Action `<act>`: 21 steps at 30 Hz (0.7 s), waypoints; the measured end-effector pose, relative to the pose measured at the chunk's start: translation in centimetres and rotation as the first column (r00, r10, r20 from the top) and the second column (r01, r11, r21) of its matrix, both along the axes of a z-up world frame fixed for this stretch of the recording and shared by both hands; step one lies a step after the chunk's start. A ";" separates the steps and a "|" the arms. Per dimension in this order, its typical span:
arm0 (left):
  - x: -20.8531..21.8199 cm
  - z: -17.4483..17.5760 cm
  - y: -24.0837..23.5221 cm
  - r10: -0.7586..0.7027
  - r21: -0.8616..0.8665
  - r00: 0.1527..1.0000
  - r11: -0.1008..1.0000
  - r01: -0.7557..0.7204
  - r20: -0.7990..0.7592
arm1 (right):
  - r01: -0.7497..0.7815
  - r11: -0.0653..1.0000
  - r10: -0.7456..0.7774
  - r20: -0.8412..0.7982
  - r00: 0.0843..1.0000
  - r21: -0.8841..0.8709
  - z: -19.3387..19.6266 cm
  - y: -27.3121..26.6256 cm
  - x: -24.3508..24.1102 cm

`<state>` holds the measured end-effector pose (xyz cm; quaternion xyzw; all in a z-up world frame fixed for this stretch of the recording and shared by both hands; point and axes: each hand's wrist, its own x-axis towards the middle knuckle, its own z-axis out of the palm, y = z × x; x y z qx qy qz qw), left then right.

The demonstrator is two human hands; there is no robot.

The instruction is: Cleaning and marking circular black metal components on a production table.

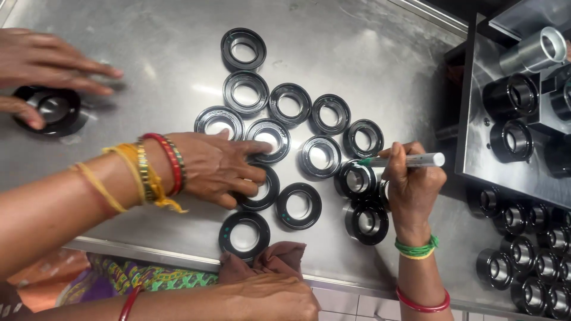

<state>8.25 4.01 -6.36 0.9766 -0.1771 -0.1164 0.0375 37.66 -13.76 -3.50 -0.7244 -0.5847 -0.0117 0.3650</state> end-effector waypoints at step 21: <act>-28.6 -19.5 8.0 0.273 0.083 0.959 0.960 -0.267 -0.071 | 0.165 0.984 -0.163 -0.045 0.986 0.061 -1.0 -4.3 4.9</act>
